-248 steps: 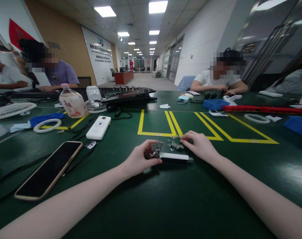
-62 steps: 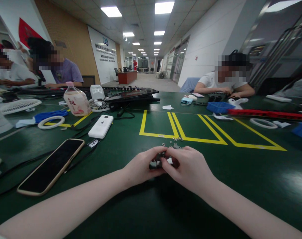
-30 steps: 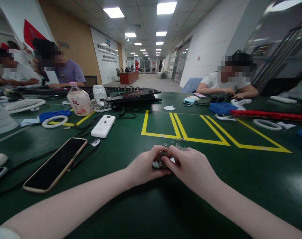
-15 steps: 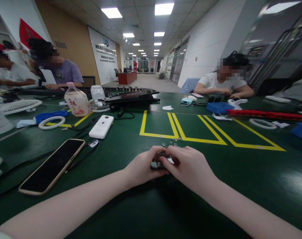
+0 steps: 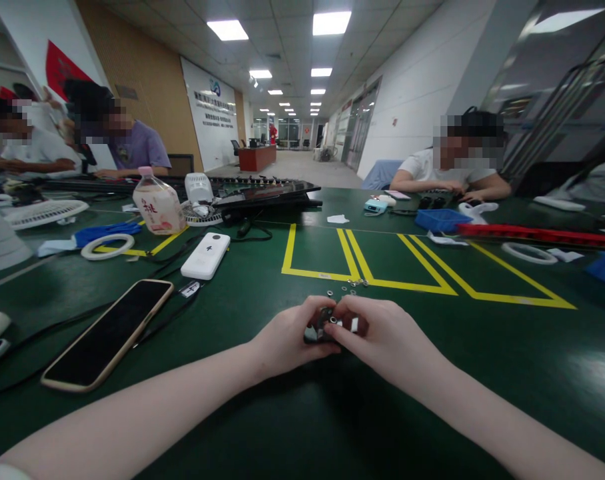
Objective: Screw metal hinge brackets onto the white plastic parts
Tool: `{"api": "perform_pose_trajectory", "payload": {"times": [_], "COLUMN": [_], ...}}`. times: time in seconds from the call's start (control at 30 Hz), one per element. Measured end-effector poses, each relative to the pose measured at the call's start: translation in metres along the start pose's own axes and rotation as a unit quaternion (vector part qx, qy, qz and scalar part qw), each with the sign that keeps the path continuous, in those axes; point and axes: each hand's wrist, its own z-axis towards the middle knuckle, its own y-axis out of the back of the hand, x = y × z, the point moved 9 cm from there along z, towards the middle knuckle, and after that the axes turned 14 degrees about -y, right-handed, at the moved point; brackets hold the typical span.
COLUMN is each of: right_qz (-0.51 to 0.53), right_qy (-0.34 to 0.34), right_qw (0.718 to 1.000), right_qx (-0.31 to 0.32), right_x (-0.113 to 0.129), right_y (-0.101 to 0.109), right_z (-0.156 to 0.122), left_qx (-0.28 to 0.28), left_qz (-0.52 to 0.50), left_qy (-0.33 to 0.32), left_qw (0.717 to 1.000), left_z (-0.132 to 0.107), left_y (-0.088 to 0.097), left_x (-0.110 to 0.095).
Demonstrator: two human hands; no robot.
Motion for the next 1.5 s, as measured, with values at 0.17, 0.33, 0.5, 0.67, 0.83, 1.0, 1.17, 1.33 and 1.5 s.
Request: {"api": "perform_pose_trajectory", "payload": {"times": [0.17,0.33,0.5,0.67,0.83,1.0,1.17,1.33,1.5], "right_qz": [-0.007,-0.018,-0.030,-0.037,-0.066,-0.070,-0.057,-0.131,-0.166], "right_qy": [0.010,-0.017,0.001,0.003,0.005,0.006,0.038,0.089,0.146], "right_qw": [1.000,1.000,0.999,0.999,0.997,0.997,0.996,0.982,0.966], "right_qx": [-0.016,-0.001,-0.017,-0.025,-0.044,-0.044,-0.064,-0.099,-0.138], "right_x": [0.002,-0.001,0.001,0.001,0.003,0.001,0.008,0.020,0.024], "right_y": [0.002,0.000,0.002,0.001,0.001,0.004,0.010,0.004,-0.002], "right_z": [-0.002,0.000,0.000,-0.001,-0.001,0.001,-0.003,-0.007,-0.009], "left_qx": [0.000,0.002,-0.003,0.006,-0.008,0.003,0.009,0.004,0.008], "left_qz": [-0.001,0.006,0.001,-0.001,-0.010,-0.019,-0.005,0.019,0.020], "left_qy": [-0.003,-0.004,0.008,0.017,0.002,0.006,0.003,-0.001,0.001], "left_qw": [1.000,1.000,1.000,1.000,1.000,1.000,1.000,1.000,1.000], "left_z": [0.000,-0.001,-0.001,0.000,0.000,0.000,-0.001,-0.001,0.000], "left_y": [0.001,0.000,-0.001,-0.001,0.000,-0.002,-0.003,-0.004,-0.004], "left_x": [-0.002,0.000,0.003,0.003,0.001,0.002,0.002,0.003,0.000]}}
